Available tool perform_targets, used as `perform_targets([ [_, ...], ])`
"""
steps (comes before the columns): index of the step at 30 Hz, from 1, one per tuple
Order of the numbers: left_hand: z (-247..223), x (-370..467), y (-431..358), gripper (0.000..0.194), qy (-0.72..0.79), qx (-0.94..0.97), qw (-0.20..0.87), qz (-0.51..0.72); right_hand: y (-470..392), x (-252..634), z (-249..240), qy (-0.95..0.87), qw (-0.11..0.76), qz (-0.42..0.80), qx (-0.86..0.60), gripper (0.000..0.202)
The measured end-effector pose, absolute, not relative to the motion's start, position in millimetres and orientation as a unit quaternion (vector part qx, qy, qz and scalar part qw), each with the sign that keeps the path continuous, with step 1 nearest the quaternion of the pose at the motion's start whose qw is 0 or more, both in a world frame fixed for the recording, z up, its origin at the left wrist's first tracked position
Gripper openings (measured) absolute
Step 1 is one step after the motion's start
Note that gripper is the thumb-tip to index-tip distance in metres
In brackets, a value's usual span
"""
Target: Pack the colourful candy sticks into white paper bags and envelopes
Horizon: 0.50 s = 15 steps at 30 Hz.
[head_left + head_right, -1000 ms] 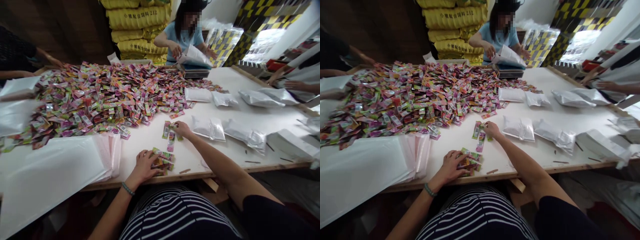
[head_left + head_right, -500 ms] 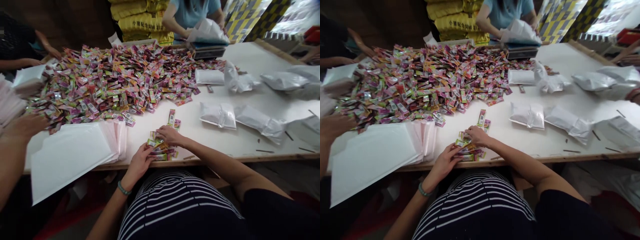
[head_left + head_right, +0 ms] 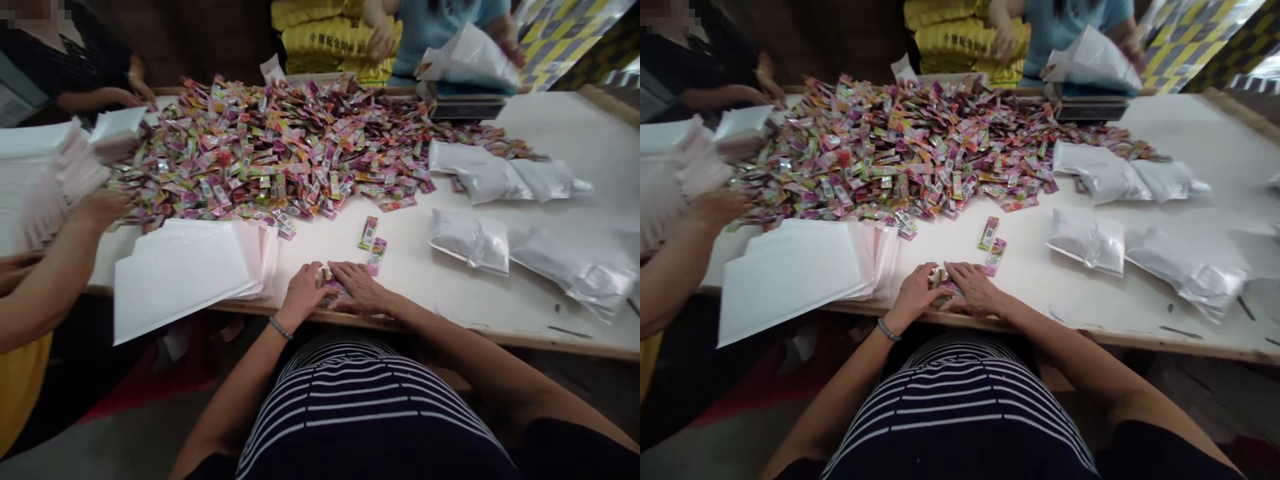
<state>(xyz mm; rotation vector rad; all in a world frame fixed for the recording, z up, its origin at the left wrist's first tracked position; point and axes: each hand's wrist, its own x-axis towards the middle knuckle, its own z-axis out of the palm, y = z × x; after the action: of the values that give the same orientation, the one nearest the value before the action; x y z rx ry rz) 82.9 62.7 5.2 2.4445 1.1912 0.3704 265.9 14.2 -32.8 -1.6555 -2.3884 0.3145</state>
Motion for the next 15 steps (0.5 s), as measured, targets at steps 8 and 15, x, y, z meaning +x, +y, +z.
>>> perform_targets([
  [8,86.1,17.7,66.8,0.034,0.657,0.706,-0.074,0.254,3.6,259.7,-42.5,-0.829,0.085,0.008,-0.553,0.074],
  [15,76.6,-5.0,107.2,0.035,0.719,0.684,-0.121,0.013,12.4,259.5,-48.9,-0.821,0.115,-0.031,-0.558,0.064],
])
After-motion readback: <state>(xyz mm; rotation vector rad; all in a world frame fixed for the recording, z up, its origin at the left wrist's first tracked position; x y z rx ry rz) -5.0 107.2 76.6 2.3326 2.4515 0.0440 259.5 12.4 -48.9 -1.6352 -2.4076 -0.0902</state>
